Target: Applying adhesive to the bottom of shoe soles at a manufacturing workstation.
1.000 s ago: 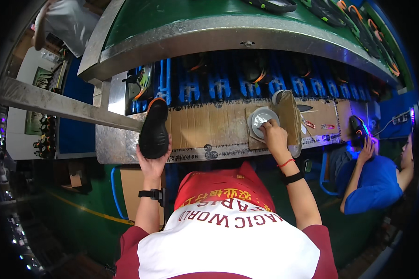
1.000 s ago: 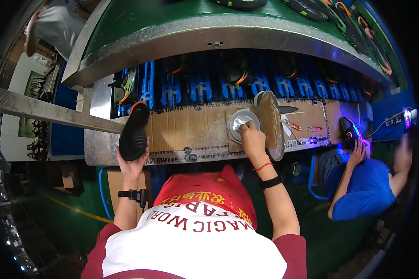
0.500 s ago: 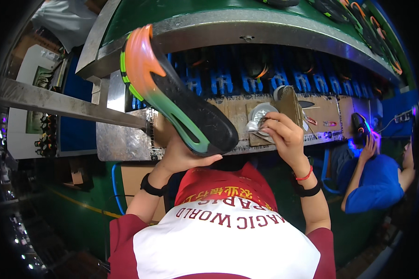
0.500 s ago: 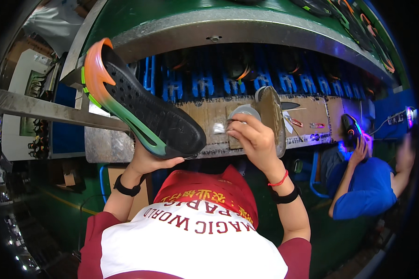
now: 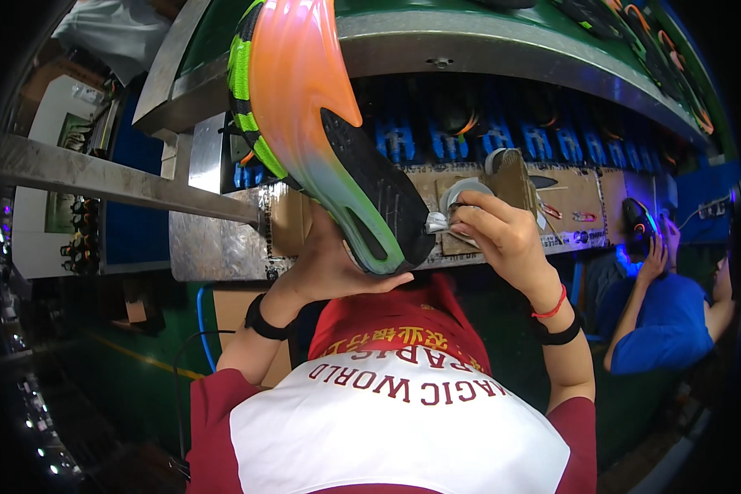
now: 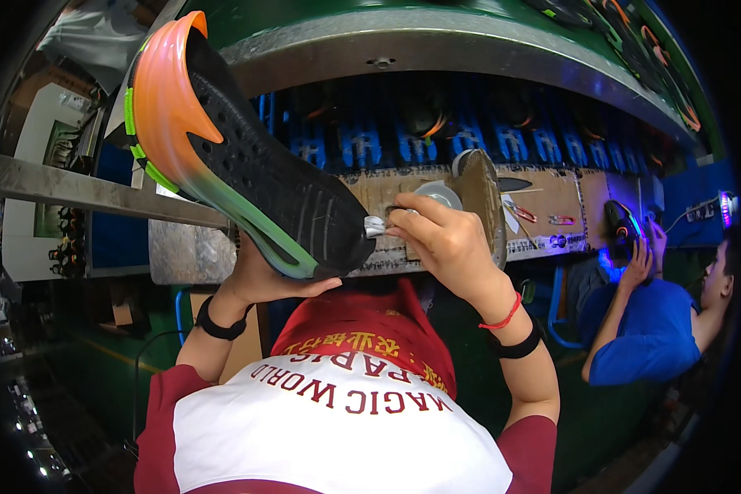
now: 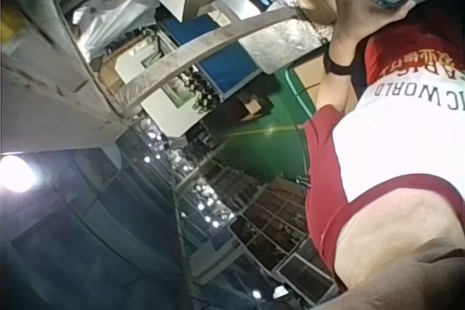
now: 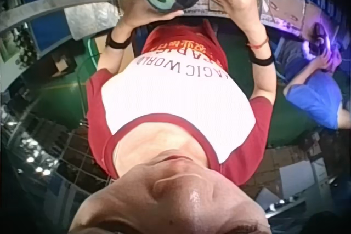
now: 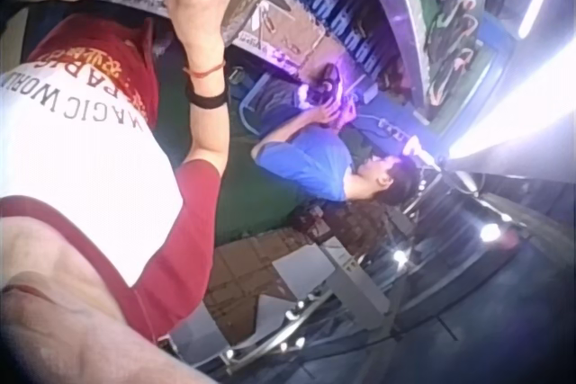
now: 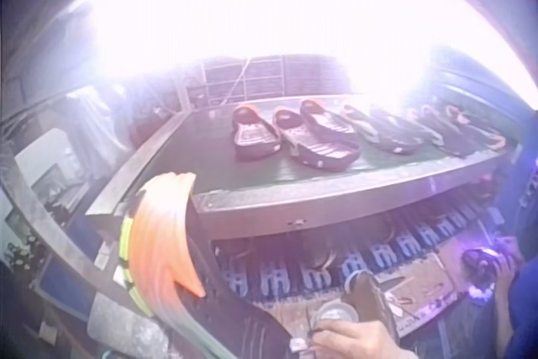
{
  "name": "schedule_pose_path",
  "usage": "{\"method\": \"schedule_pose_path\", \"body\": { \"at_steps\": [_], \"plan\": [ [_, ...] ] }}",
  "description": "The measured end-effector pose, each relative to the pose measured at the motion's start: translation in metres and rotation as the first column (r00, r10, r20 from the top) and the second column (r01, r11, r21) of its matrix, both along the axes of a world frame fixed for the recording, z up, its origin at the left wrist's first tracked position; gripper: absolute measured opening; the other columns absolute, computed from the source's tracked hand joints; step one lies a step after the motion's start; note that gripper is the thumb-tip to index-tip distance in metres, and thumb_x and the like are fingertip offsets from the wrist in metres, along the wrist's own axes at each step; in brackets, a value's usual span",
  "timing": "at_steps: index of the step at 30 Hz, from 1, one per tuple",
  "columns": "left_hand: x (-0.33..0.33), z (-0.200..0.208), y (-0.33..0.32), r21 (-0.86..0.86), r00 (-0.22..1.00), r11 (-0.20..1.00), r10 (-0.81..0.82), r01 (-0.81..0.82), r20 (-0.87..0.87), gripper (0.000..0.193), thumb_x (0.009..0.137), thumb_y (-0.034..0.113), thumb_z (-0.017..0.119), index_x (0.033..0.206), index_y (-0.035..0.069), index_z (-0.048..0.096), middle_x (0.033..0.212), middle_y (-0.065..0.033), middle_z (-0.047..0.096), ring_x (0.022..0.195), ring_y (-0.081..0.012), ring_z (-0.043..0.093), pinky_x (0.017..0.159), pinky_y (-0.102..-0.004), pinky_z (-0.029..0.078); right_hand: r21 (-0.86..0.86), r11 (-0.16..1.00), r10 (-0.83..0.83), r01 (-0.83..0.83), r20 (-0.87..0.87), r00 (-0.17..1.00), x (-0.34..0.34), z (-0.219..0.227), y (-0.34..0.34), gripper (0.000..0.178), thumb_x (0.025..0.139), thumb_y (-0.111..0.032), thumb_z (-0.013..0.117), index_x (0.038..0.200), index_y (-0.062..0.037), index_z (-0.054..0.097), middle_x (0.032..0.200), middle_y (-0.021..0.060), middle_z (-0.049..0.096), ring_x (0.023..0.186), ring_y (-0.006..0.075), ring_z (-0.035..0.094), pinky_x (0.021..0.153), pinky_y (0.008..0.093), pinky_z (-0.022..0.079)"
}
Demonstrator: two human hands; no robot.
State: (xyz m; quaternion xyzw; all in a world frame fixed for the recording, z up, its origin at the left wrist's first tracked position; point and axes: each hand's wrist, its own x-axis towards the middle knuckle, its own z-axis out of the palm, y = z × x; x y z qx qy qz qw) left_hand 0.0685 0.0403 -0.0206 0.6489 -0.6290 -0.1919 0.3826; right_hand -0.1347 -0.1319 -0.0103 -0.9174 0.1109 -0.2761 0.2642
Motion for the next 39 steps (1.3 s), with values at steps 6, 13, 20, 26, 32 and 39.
{"method": "schedule_pose_path", "body": {
  "at_steps": [6, 13, 20, 26, 32, 39],
  "plan": [
    [0.003, 0.002, 0.000, -0.011, 0.994, 0.999, -0.043, 0.044, 0.099, 0.092, 0.058, 0.034, 0.088, 0.128, 0.001, 0.038, 0.126, -0.0187, 0.033, 0.121, -0.0348, 0.037, 0.103, -0.0444, 0.031, 0.091, 0.996, 0.024, -0.024, -0.008, 1.000, 0.001, -0.001, -0.001, 0.013, 0.077, -0.008, 0.071, 0.087, -0.0028, 0.066, 0.096, 0.0125, 0.066, 0.073, 0.0302, 0.065, 0.062, 0.0340, 0.054],
    [0.002, 0.004, -0.001, -0.057, 0.995, 0.997, -0.040, 0.045, 0.088, 0.105, 0.057, 0.030, 0.089, 0.134, 0.000, 0.024, 0.128, -0.0181, 0.031, 0.120, -0.0327, 0.042, 0.101, -0.0409, 0.038, 0.176, 0.983, 0.063, -0.055, -0.042, 0.997, 0.001, 0.002, -0.002, 0.012, 0.078, -0.007, 0.070, 0.088, -0.0014, 0.066, 0.097, 0.0133, 0.066, 0.073, 0.0307, 0.065, 0.063, 0.0325, 0.053],
    [0.000, 0.011, -0.003, -0.040, 0.999, 0.998, -0.041, 0.039, -0.034, 0.120, 0.058, 0.025, 0.089, 0.138, -0.001, 0.004, 0.132, -0.0175, 0.031, 0.123, -0.0307, 0.044, 0.101, -0.0392, 0.039, 0.208, 0.973, 0.111, -0.105, -0.019, 0.994, 0.003, 0.005, -0.004, 0.013, 0.078, -0.007, 0.070, 0.088, -0.0013, 0.066, 0.094, 0.0128, 0.066, 0.073, 0.0306, 0.065, 0.063, 0.0324, 0.053],
    [-0.001, 0.018, -0.005, -0.121, 0.997, 0.992, -0.049, 0.041, -0.056, 0.138, 0.059, 0.021, 0.089, 0.141, 0.001, -0.020, 0.139, -0.0197, 0.029, 0.128, -0.0311, 0.040, 0.105, -0.0397, 0.037, 0.015, 0.997, 0.071, -0.070, -0.026, 0.997, 0.007, 0.007, -0.003, 0.014, 0.075, -0.009, 0.072, 0.087, -0.0040, 0.066, 0.094, 0.0117, 0.067, 0.072, 0.0289, 0.066, 0.060, 0.0331, 0.053],
    [0.001, 0.023, -0.007, -0.130, 0.981, 0.989, -0.086, 0.064, -0.174, 0.145, 0.057, 0.017, 0.089, 0.141, 0.005, -0.028, 0.140, -0.0181, 0.028, 0.129, -0.0297, 0.039, 0.105, -0.0407, 0.038, -0.125, 0.991, 0.055, -0.051, 0.030, 0.998, 0.014, 0.011, -0.002, 0.017, 0.074, -0.009, 0.072, 0.088, -0.0040, 0.065, 0.094, 0.0107, 0.066, 0.070, 0.0265, 0.065, 0.056, 0.0322, 0.052],
    [0.002, 0.020, -0.007, -0.129, 0.940, 0.988, -0.123, 0.086, -0.319, 0.141, 0.057, 0.015, 0.089, 0.144, 0.006, -0.021, 0.140, -0.0156, 0.026, 0.129, -0.0273, 0.038, 0.104, -0.0398, 0.039, -0.146, 0.989, 0.036, -0.017, 0.133, 0.990, 0.024, 0.013, -0.002, 0.017, 0.073, -0.007, 0.073, 0.086, -0.0020, 0.063, 0.091, 0.0116, 0.065, 0.065, 0.0257, 0.064, 0.053, 0.0317, 0.051]
  ]
}}
